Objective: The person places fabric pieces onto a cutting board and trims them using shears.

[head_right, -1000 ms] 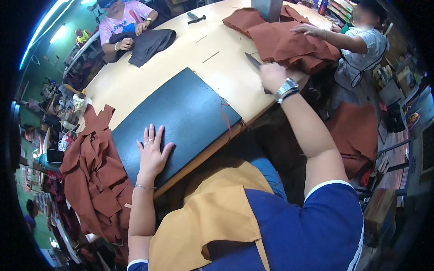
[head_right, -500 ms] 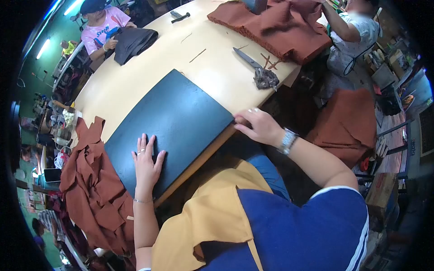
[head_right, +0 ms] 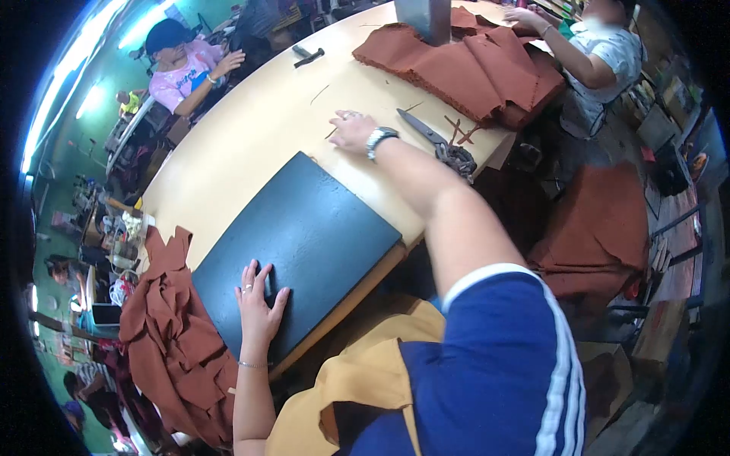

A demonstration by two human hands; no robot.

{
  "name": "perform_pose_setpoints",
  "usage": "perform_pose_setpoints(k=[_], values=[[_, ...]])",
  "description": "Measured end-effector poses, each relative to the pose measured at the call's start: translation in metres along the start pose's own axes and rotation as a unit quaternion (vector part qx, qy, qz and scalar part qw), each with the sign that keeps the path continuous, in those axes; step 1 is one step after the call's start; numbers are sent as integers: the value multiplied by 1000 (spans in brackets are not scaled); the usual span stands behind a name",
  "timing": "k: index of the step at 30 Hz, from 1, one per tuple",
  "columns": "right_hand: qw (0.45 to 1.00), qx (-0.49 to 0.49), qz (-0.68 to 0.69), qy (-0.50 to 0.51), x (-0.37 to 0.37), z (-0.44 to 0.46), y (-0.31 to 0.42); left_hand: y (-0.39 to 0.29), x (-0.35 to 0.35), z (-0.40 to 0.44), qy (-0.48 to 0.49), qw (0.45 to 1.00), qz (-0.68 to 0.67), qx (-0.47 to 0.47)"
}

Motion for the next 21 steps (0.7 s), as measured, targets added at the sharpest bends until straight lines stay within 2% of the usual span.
perform_pose_setpoints(k=[3, 6, 10, 12, 14, 16, 18, 20, 21], values=[[994, 48, -10, 102, -10, -1, 22, -1, 0, 1, -6, 1000, 3, -4], [993, -8, -11, 118, -6, -26, 22, -1, 0, 1, 0, 1000, -14, 10], [995, -84, -33, 47, -44, -143, 62, -3, 2, 0, 5, 1000, 0, 15], [992, -125, 22, 9, -87, -209, 95, -1, 3, 0, 18, 1000, 11, 13], [981, -114, 152, -49, -121, -269, 112, 0, 5, -1, 15, 1000, 26, 10], [991, -72, 92, 61, -152, -321, 106, 3, 7, -1, 16, 999, 36, 10], [989, 44, -36, 136, -177, -362, 69, 5, 9, 0, 17, 999, 41, 13], [947, 235, -183, 121, -199, -413, 19, 8, 11, 0, 13, 999, 40, 15], [903, 302, -272, 141, -208, -444, -8, 7, 10, 0, 11, 999, 43, 17]])
Point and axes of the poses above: each hand's wrist, its own z-axis towards the middle knuckle, its own x-axis out of the palm, y = z × x, the point moved 2 cm from there along z, towards the middle knuckle, and after that the axes turned 11 degrees about -x, right-handed, at the moved point
